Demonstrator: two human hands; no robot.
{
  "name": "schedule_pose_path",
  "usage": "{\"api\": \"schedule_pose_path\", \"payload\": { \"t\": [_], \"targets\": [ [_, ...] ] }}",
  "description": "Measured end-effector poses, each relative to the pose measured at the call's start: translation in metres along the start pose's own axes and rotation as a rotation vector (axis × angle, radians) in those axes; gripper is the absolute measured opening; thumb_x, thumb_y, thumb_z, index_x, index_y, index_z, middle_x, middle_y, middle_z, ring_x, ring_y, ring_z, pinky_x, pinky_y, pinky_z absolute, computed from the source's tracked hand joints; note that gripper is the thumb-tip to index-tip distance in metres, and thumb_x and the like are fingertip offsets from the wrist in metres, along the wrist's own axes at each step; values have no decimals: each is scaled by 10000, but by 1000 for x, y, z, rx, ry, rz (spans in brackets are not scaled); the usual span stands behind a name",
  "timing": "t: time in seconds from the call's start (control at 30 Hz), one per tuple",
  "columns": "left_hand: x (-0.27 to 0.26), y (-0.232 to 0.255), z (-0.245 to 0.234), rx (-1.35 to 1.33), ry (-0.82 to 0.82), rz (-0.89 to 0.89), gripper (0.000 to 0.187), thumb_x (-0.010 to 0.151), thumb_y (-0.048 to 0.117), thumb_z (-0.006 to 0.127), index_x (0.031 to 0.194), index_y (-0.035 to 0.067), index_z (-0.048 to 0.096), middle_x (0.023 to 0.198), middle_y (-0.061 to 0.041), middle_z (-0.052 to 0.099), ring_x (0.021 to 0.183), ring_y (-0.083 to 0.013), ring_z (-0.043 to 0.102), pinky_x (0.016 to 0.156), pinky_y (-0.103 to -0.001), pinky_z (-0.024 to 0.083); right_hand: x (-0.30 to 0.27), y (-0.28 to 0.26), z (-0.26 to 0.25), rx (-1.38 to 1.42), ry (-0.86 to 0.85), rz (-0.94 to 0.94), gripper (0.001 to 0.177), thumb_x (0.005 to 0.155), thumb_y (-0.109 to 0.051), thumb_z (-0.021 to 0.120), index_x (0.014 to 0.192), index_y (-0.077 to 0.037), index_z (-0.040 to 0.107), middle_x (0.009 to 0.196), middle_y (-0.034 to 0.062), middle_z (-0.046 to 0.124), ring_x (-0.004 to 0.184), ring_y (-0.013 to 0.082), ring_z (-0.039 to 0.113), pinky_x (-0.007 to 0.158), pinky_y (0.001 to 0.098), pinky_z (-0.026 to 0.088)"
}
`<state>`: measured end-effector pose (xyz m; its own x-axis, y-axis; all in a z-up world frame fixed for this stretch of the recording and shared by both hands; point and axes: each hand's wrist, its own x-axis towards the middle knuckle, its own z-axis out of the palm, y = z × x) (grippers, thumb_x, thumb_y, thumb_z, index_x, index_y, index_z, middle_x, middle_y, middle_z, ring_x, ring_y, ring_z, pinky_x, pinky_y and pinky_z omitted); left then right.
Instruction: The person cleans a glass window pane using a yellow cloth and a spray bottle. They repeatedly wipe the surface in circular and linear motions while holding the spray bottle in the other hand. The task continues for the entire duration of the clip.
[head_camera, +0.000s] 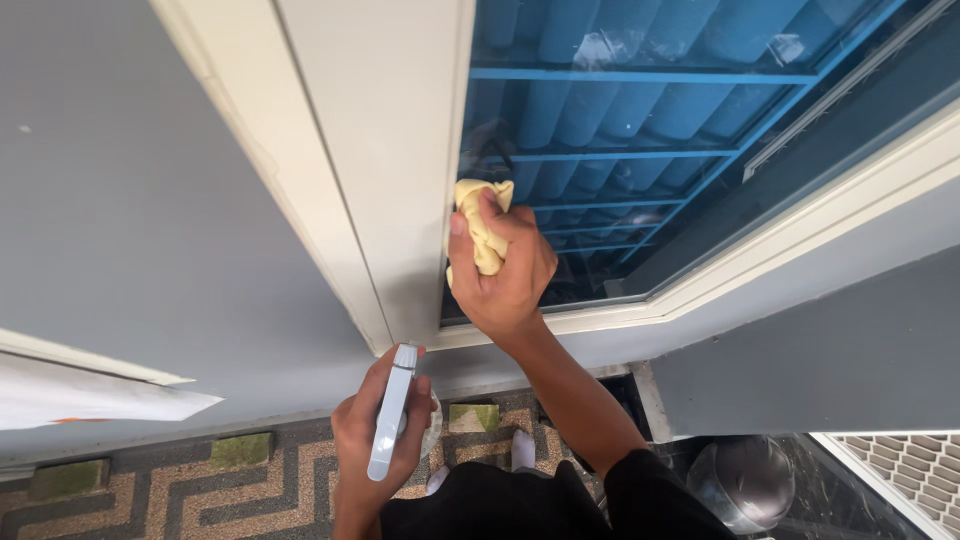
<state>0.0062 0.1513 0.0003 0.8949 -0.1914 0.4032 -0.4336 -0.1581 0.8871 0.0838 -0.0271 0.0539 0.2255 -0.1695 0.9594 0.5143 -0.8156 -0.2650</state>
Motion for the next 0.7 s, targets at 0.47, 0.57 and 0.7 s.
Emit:
{"api": "schedule_pose_path", "payload": {
  "t": [0.47,0.57,0.7],
  "targets": [
    [0,-3,12,11,-66,-61,356,914,58,687,1269,52,648,606,-23,730,517,-88,742,440,-239,547,7,16,-34,-265,-54,-94,398,866,34,855,1190,-22,631,896,102,625,687,203,628,581,328,481],
    [3,-2,18,38,-76,-80,333,920,67,683,1253,53,660,594,-28,728,509,-89,741,434,-238,541,10,28,-49,-284,-35,-88,394,870,43,848,1189,-23,626,909,108,621,718,231,650,610,347,499],
    [8,0,32,8,-78,-70,314,938,67,664,1251,48,658,620,-25,727,516,-87,737,430,-232,550,12,48,-70,-298,-14,-65,382,880,46,840,1184,-14,617,939,126,639,756,244,686,630,350,525]
  ]
}}
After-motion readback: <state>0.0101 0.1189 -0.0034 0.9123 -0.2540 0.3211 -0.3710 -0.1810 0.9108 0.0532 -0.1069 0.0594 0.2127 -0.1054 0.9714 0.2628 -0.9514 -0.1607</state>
